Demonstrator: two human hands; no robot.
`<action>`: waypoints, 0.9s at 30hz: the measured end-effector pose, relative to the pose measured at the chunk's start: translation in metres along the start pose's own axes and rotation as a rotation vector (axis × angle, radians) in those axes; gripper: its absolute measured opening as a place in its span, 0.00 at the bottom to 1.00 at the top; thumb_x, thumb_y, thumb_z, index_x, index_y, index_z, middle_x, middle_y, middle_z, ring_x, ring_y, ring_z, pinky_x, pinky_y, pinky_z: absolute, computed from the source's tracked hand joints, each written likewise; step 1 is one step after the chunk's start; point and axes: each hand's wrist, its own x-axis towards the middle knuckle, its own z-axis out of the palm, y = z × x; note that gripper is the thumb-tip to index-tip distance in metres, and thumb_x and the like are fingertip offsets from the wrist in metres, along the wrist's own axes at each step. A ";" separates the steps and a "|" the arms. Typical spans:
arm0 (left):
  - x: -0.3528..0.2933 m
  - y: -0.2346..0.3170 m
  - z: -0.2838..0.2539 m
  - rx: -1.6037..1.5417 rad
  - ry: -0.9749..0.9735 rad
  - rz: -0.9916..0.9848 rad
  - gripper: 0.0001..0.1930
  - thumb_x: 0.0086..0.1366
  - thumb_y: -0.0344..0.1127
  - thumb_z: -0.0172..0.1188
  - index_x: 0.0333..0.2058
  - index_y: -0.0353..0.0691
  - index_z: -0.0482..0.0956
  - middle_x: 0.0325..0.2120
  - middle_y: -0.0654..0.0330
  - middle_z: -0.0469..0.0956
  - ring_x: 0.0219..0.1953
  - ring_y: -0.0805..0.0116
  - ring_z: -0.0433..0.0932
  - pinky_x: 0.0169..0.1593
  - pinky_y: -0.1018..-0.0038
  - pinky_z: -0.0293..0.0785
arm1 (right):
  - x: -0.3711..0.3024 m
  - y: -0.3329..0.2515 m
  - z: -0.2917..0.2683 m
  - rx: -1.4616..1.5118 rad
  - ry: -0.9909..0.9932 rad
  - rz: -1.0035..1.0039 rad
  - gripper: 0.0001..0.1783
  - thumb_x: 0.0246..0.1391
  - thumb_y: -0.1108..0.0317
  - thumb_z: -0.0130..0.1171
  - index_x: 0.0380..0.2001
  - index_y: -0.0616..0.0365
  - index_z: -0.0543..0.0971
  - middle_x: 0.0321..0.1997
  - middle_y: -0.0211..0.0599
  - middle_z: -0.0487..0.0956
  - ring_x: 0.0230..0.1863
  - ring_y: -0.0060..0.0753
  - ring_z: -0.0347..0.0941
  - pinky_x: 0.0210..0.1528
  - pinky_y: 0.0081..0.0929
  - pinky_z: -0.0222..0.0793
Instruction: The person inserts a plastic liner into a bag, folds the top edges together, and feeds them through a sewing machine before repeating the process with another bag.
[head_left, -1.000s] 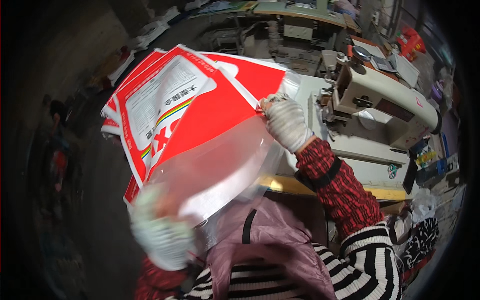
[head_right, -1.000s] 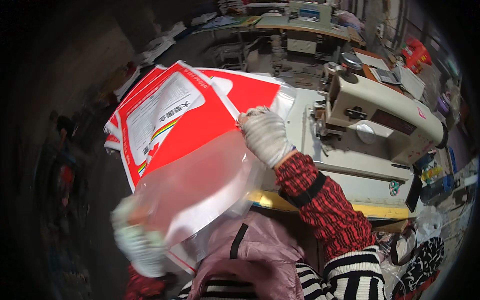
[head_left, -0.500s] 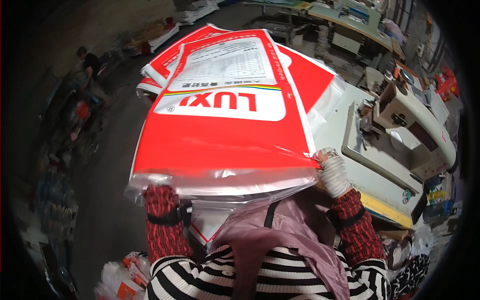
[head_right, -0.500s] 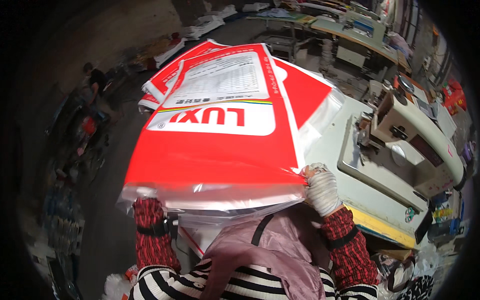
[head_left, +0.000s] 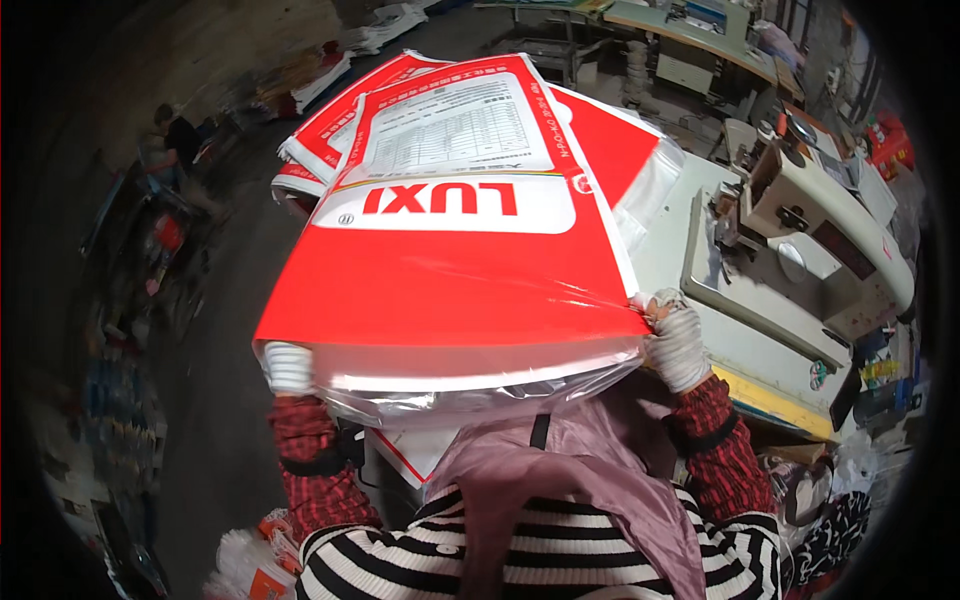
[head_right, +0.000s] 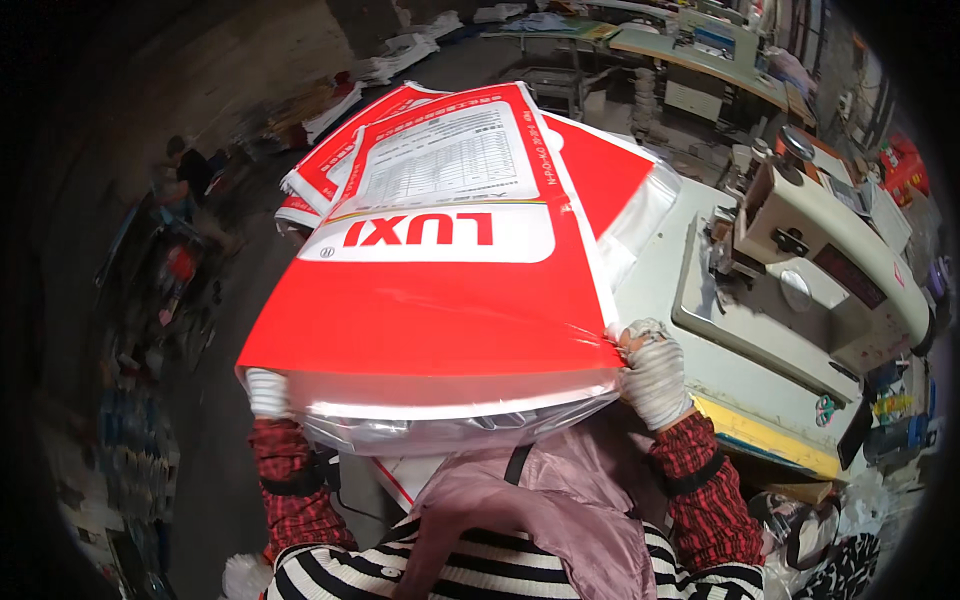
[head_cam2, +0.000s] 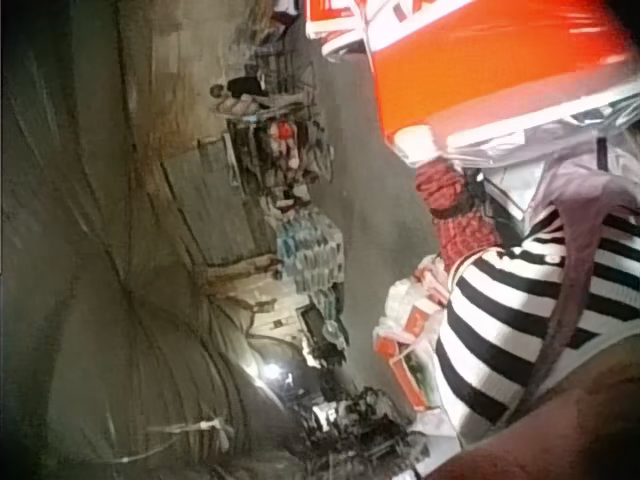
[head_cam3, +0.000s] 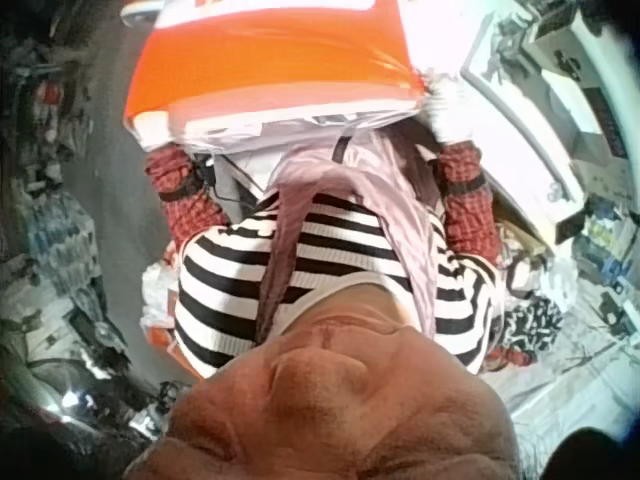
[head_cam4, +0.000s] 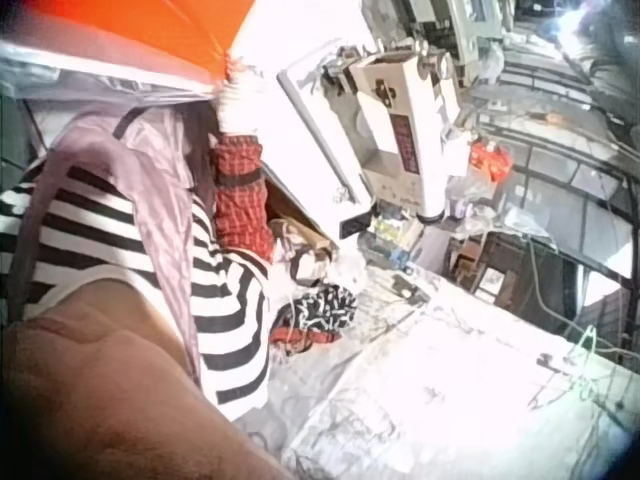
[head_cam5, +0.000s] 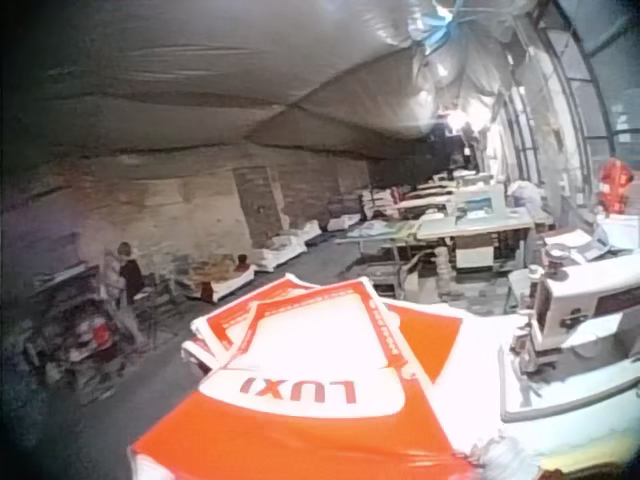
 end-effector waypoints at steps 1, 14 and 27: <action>0.005 -0.012 0.019 0.740 -0.083 0.230 0.13 0.65 0.39 0.49 0.29 0.37 0.76 0.20 0.62 0.78 0.15 0.73 0.71 0.20 0.78 0.67 | -0.001 0.001 -0.002 -0.013 -0.016 -0.003 0.17 0.32 0.75 0.60 0.32 0.53 0.79 0.27 0.42 0.74 0.32 0.47 0.71 0.36 0.37 0.68; 0.007 0.087 0.279 0.223 -0.518 0.108 0.13 0.66 0.44 0.52 0.35 0.39 0.75 0.29 0.59 0.76 0.32 0.69 0.74 0.36 0.75 0.70 | -0.010 0.048 0.009 0.183 0.143 -0.118 0.07 0.41 0.70 0.55 0.28 0.54 0.76 0.27 0.41 0.74 0.29 0.45 0.68 0.36 0.38 0.66; -0.015 -0.224 0.646 0.777 -0.823 0.639 0.23 0.64 0.52 0.46 0.49 0.42 0.74 0.41 0.46 0.76 0.46 0.48 0.74 0.50 0.65 0.68 | -0.095 0.064 0.040 1.754 -0.128 0.734 0.23 0.58 0.53 0.53 0.49 0.59 0.74 0.44 0.36 0.78 0.42 0.29 0.72 0.43 0.29 0.69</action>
